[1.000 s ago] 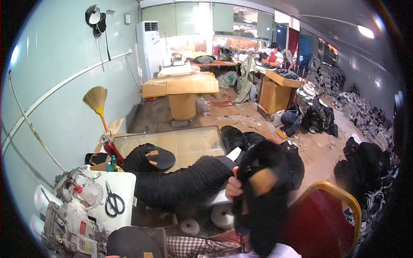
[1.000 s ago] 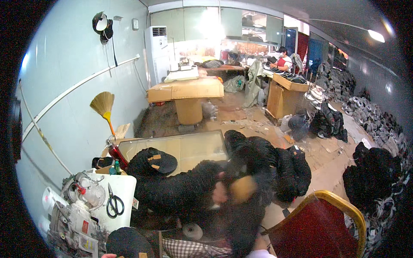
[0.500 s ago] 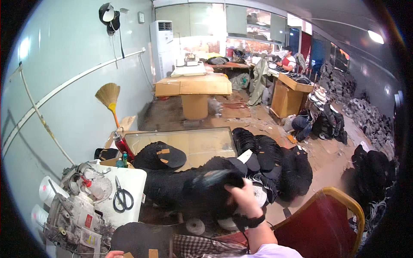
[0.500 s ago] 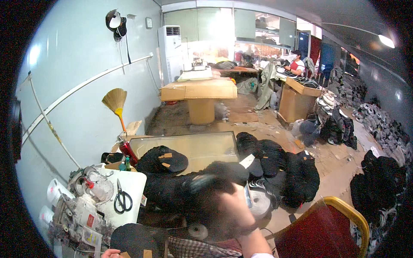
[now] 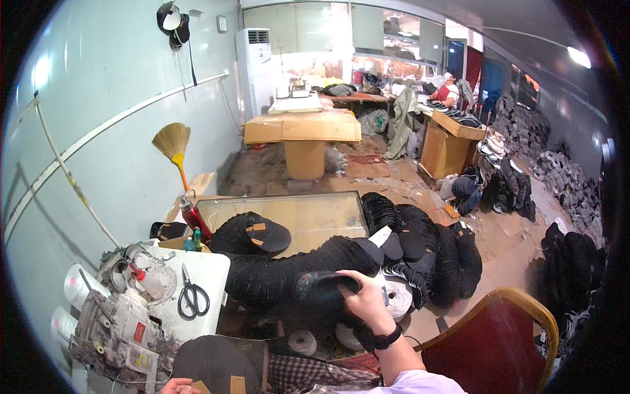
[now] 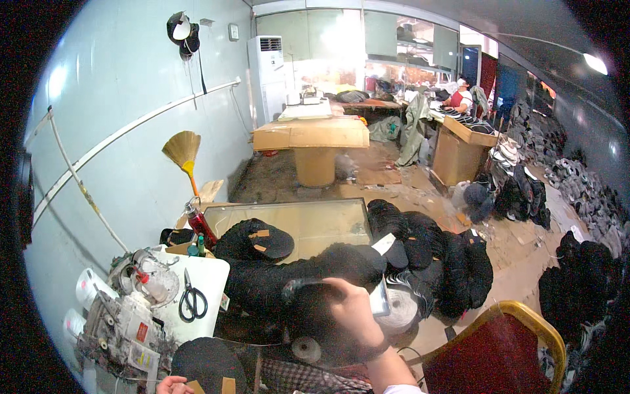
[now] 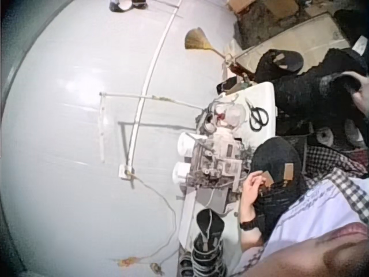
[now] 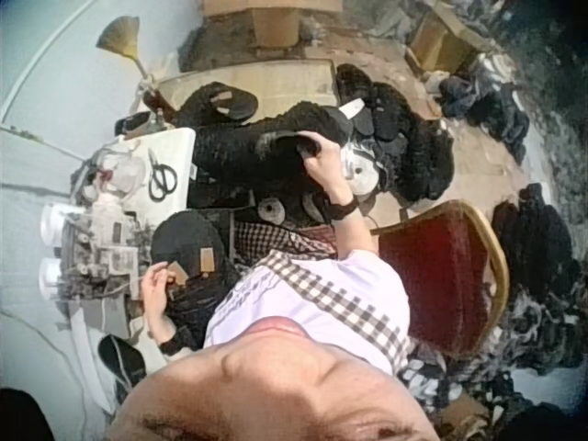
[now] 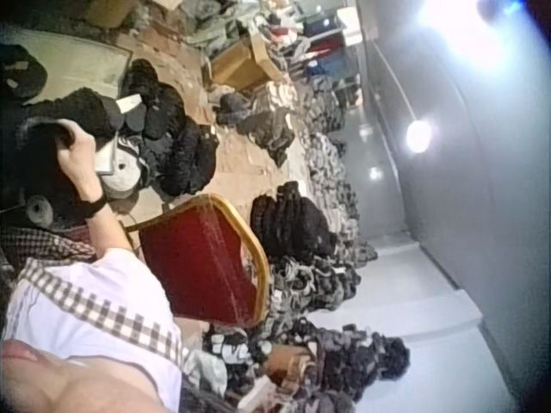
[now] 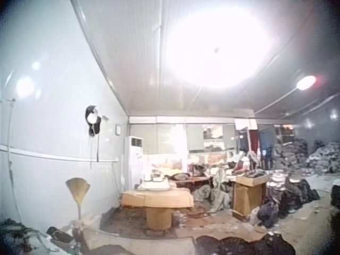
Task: Stitch the upper components of a shoe together using an industrial sewing machine.
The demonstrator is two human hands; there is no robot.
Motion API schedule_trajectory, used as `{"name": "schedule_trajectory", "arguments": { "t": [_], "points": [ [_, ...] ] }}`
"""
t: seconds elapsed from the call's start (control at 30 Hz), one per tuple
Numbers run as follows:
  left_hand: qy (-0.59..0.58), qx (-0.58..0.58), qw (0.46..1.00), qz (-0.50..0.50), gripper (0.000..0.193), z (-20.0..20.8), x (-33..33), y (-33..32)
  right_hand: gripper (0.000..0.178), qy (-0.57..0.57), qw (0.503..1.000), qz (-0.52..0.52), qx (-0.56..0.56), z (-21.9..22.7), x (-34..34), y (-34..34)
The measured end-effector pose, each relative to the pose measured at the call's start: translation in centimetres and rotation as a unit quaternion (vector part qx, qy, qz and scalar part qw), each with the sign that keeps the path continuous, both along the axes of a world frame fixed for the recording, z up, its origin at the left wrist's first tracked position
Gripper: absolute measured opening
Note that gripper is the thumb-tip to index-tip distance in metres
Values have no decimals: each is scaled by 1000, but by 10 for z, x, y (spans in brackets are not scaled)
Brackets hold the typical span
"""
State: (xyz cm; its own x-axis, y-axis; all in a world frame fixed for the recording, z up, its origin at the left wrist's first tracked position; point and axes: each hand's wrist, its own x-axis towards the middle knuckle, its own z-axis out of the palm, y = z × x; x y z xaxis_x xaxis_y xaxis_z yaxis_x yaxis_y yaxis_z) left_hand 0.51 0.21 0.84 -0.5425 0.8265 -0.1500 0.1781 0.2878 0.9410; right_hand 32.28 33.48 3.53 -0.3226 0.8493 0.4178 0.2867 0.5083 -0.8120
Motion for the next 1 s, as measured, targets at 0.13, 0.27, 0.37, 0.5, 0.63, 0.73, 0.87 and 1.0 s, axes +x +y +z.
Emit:
{"name": "schedule_trajectory", "arguments": {
  "t": [0.13,0.27,0.37,0.5,0.63,0.73,0.87,1.0],
  "points": [
    [-2,3,1000,0,24,0,0,1,32,370,884,163,-235,3,6,5],
    [-11,5,1000,5,23,0,1,1,33,579,642,356,-354,-10,12,12],
    [7,5,1000,11,23,0,1,1,33,508,720,299,-367,-20,9,9],
    [9,2,1000,9,23,0,1,0,26,168,956,118,-210,-26,-1,7],
    [-7,20,1000,8,22,-2,0,1,23,47,998,-43,-26,-30,1,14],
    [-5,12,1000,9,21,-3,0,1,31,291,922,70,-247,-36,15,16],
    [5,18,1000,4,21,-4,-1,0,22,667,545,124,-492,-47,24,13],
    [1,27,1000,5,21,-5,0,1,24,385,852,140,-327,-46,12,19]
  ]
}}
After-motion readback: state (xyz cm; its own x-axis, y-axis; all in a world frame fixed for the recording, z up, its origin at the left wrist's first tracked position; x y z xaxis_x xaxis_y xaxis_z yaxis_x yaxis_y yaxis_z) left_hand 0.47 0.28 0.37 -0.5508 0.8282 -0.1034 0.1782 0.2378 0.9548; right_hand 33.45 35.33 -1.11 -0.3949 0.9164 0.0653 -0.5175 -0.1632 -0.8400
